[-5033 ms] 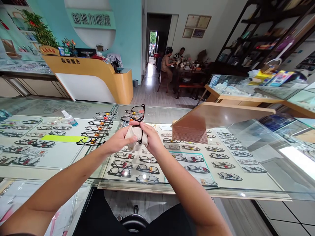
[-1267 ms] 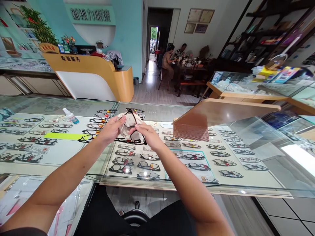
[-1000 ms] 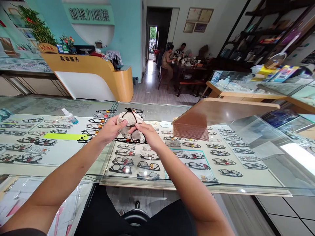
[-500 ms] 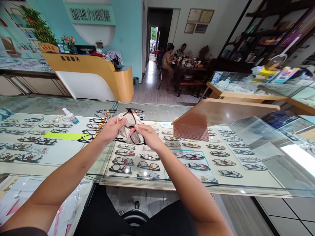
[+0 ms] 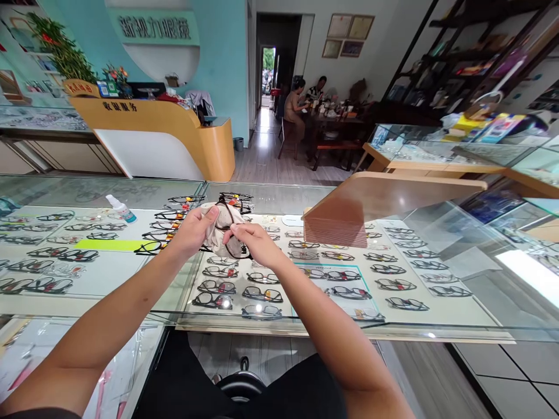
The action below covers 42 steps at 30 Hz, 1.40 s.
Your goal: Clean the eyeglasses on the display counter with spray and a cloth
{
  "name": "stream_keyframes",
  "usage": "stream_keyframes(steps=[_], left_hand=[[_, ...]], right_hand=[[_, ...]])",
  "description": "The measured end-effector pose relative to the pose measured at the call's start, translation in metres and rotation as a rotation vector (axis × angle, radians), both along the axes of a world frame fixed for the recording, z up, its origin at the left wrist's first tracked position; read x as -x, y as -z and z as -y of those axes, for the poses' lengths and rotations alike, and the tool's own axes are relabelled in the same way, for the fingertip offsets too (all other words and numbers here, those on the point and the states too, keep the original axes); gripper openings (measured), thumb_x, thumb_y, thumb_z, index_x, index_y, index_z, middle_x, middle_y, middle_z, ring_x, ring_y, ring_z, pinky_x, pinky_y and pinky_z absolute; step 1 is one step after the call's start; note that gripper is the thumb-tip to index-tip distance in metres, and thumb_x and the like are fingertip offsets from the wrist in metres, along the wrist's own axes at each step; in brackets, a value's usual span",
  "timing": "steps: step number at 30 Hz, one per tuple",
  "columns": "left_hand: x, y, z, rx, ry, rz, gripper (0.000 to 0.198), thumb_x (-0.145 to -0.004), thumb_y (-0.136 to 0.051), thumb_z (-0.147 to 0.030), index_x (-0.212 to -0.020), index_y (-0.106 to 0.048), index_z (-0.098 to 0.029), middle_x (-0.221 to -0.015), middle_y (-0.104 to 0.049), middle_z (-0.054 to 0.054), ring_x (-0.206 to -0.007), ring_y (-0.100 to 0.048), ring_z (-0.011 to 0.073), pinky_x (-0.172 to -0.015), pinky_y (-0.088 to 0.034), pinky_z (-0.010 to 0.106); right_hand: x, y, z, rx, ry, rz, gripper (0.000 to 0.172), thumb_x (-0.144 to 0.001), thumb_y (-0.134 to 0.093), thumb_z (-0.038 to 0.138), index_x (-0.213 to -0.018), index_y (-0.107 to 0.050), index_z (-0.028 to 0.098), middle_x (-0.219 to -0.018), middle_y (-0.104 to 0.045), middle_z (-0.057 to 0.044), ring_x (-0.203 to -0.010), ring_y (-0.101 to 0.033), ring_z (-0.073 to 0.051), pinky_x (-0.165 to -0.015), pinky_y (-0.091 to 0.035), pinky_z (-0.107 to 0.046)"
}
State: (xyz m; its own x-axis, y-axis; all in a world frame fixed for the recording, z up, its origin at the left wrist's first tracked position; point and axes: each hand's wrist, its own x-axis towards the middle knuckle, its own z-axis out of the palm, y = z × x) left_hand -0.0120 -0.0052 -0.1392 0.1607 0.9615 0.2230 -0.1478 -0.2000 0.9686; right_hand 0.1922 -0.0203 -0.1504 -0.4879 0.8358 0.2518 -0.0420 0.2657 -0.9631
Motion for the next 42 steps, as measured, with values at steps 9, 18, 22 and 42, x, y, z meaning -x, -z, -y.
stream_keyframes(steps=[9,18,22,42], left_hand=[[0.004,0.002,0.002,0.028,0.09,-0.031,0.06,-0.073,-0.102,-0.063,-0.101,-0.075,-0.017,-0.085,-0.076,0.003,-0.073,-0.065,0.0167,-0.067,-0.05,0.027],[0.0,-0.004,0.008,-0.069,0.133,-0.093,0.052,-0.082,-0.095,-0.062,-0.098,-0.067,-0.021,-0.065,-0.067,-0.002,-0.062,-0.059,0.0163,-0.065,-0.048,0.028],[-0.002,-0.002,0.007,-0.089,0.025,-0.082,0.057,-0.079,-0.096,-0.066,-0.099,-0.072,-0.018,-0.081,-0.075,0.002,-0.076,-0.066,0.0182,-0.077,-0.053,0.03],[-0.004,-0.001,0.004,-0.022,-0.067,-0.005,0.068,-0.07,-0.095,-0.08,-0.086,-0.071,-0.018,-0.077,-0.067,-0.001,-0.071,-0.056,0.0145,-0.07,-0.046,0.028]], right_hand=[[0.0,0.001,-0.004,0.133,0.014,-0.089,0.049,-0.097,-0.068,0.06,-0.08,-0.087,0.019,-0.082,-0.073,-0.006,-0.081,-0.056,-0.021,-0.081,-0.043,-0.034],[0.004,0.003,-0.001,0.19,-0.046,-0.149,0.048,-0.094,-0.073,0.065,-0.079,-0.084,0.02,-0.089,-0.078,-0.007,-0.089,-0.065,-0.023,-0.087,-0.048,-0.035],[0.002,0.003,-0.002,0.145,-0.045,-0.092,0.049,-0.098,-0.069,0.063,-0.083,-0.085,0.019,-0.082,-0.073,-0.006,-0.084,-0.06,-0.022,-0.085,-0.045,-0.035],[0.002,0.0,0.004,-0.008,-0.036,0.052,0.059,-0.103,-0.063,0.073,-0.086,-0.084,0.021,-0.089,-0.066,-0.005,-0.088,-0.057,-0.023,-0.089,-0.043,-0.036]])
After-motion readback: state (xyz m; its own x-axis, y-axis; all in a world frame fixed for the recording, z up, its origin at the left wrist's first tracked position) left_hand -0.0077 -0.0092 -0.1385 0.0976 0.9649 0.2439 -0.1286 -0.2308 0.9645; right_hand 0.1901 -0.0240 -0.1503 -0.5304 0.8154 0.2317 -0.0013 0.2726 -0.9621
